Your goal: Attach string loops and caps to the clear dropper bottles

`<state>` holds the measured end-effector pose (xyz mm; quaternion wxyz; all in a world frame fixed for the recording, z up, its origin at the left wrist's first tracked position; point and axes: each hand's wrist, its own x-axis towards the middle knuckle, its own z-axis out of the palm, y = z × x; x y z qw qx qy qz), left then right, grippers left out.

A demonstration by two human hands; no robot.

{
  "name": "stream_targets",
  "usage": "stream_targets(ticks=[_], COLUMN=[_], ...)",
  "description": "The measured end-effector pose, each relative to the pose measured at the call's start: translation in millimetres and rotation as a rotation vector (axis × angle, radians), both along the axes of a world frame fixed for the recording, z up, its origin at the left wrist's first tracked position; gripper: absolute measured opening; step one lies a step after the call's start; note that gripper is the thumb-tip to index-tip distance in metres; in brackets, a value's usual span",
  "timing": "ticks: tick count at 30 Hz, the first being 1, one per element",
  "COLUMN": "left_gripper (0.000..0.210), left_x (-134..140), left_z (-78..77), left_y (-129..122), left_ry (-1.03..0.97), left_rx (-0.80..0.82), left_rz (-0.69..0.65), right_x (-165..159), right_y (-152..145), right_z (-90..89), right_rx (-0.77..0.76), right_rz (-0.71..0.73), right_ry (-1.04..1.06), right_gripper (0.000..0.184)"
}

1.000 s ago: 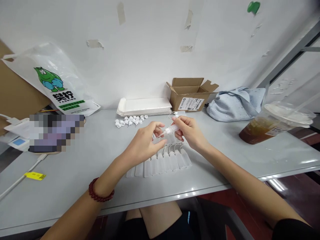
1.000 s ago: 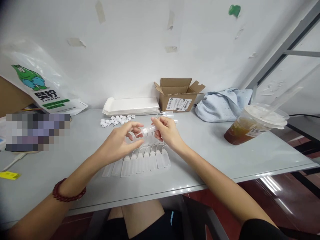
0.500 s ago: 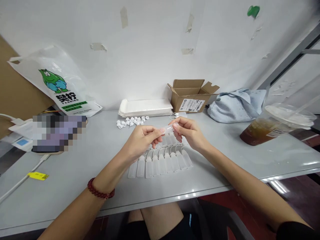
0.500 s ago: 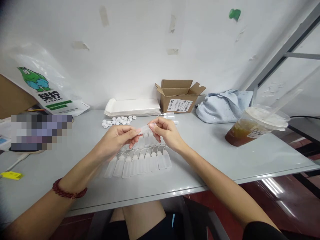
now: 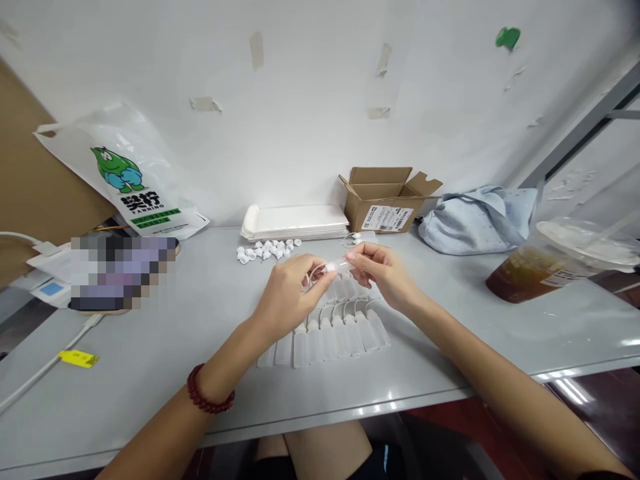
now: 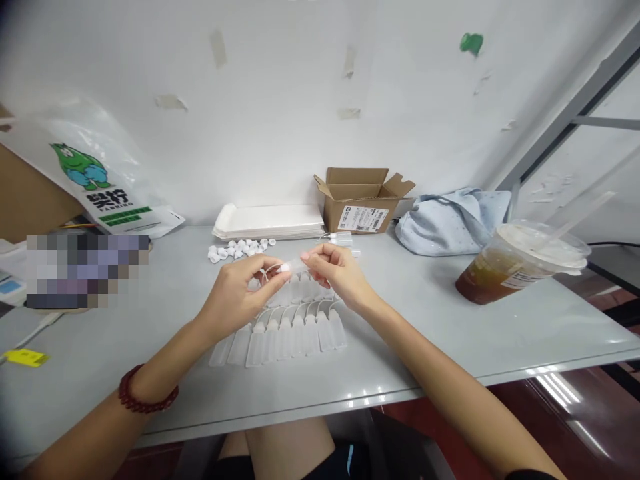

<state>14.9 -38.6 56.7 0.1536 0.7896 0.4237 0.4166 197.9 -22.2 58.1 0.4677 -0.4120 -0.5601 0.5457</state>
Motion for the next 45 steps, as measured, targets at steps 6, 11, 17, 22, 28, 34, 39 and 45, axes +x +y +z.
stream_targets(ticks=[6, 11, 17, 22, 28, 34, 39, 45], left_gripper=[0.021, 0.023, 0.022, 0.021, 0.022, 0.023, 0.024, 0.029], left_x=[-6.5, -15.1, -13.9, -13.3, -29.4, -73.4, -84.8, -71.0], left_z=[1.2, 2.8, 3.3, 1.7, -3.4, -18.0, -24.1, -31.9], left_y=[9.0, 13.2, 12.6, 13.7, 29.3, 60.9, 72.6, 86.6], left_ry=[-0.222, -0.258, -0.197, -0.139, 0.089, 0.331, 0.357, 0.333], left_rx=[-0.289, -0.345, -0.374, -0.357, -0.16, -0.096, -0.101, -0.068], left_rz=[0.129, 0.2, 0.198, 0.216, 0.267, 0.39, 0.321, 0.279], right_x=[31.7, 72.1, 88.8, 86.7, 80.1, 80.1, 80.7, 74.3], right_y=[24.5, 47.4, 61.6, 71.5, 72.6, 67.6, 62.5, 46.4], right_z=[6.5, 4.8, -9.2, -25.3, -36.7, -28.4, -20.4, -5.6], right_rx=[0.17, 0.155, 0.152, 0.256, 0.33, 0.346, 0.352, 0.283], right_rz=[-0.263, -0.237, -0.221, -0.225, -0.257, -0.266, -0.246, -0.171], right_ry=[-0.074, -0.426, -0.892, -1.171, -1.323, -1.448, -1.535, -1.582], right_gripper=[0.026, 0.026, 0.021, 0.015, 0.02, 0.023, 0.027, 0.018])
